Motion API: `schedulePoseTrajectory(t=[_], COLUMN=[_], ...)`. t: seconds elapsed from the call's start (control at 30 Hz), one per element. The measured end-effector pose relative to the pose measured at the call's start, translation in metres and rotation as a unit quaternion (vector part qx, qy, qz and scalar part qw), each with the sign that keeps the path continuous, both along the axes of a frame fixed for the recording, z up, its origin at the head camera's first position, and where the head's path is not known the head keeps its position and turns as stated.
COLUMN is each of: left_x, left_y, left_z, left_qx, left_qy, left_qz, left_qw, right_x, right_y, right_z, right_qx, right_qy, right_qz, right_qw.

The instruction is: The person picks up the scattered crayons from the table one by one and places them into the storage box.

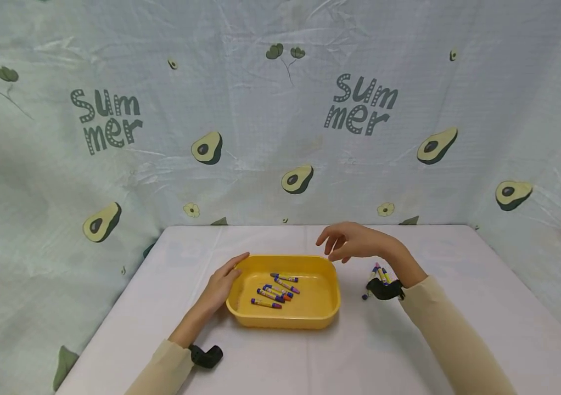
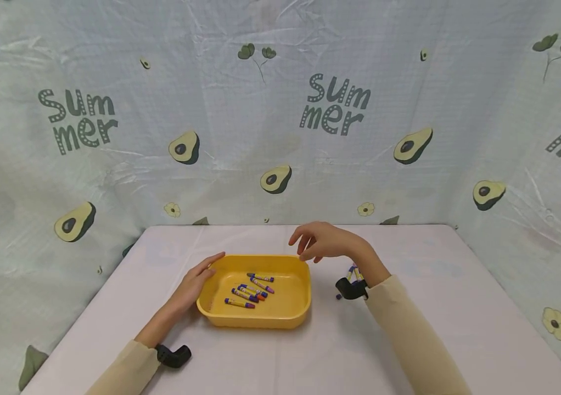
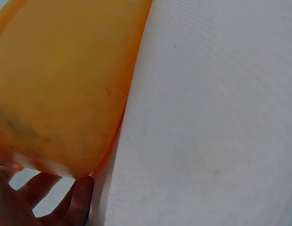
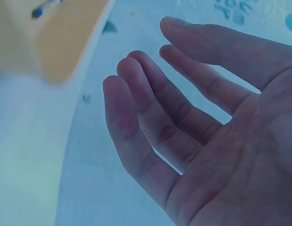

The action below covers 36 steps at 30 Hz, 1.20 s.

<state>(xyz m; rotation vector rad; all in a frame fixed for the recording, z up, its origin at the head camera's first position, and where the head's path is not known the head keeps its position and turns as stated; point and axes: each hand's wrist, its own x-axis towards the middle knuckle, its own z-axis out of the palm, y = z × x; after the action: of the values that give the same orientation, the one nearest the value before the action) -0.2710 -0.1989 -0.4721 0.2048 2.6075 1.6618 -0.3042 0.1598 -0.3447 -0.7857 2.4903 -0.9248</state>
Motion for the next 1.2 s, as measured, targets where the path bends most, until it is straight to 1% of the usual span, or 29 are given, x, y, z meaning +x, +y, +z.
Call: schedulePoseTrajectory(t=[0.13, 0.37, 0.53, 0.63, 0.73, 0.83, 1.03, 1.2], left_x=[-0.001, -0.002, -0.002, -0.002, -0.001, -0.001, -0.002, -0.001], left_y=[-0.001, -0.002, -0.001, -0.002, -0.002, -0.002, -0.002, -0.002], left_z=[0.000, -0.001, -0.001, -0.001, -0.001, -0.001, 0.001, 0.000], left_qx=[0.002, -0.003, -0.001, 0.001, 0.001, 0.002, 0.002, 0.001], left_qy=[-0.002, -0.001, 0.001, 0.001, 0.000, 0.003, 0.007, 0.006], left_qz=[-0.003, -0.001, -0.001, 0.000, -0.004, -0.006, -0.007, -0.007], left_qw=[1.0000, 1.0000, 1.0000, 1.0000, 1.0000, 1.0000, 0.9999, 1.0000], right_x=[-0.002, -0.004, -0.003, 0.000, 0.005, 0.007, 0.004, 0.004], right_y=[0.029, 0.077, 0.103, 0.115, 0.124, 0.128, 0.128, 0.129], right_z=[-0.009, -0.034, -0.053, -0.065, -0.076, -0.085, -0.094, -0.100], right_qx=[-0.012, -0.028, -0.037, -0.047, -0.052, -0.045, -0.025, -0.013], right_qy=[-0.005, -0.025, -0.038, -0.046, -0.050, -0.045, -0.038, -0.038], right_qz=[-0.026, -0.064, -0.100, -0.119, -0.139, -0.154, -0.179, -0.179], right_qw=[1.000, 0.997, 0.994, 0.991, 0.988, 0.986, 0.983, 0.983])
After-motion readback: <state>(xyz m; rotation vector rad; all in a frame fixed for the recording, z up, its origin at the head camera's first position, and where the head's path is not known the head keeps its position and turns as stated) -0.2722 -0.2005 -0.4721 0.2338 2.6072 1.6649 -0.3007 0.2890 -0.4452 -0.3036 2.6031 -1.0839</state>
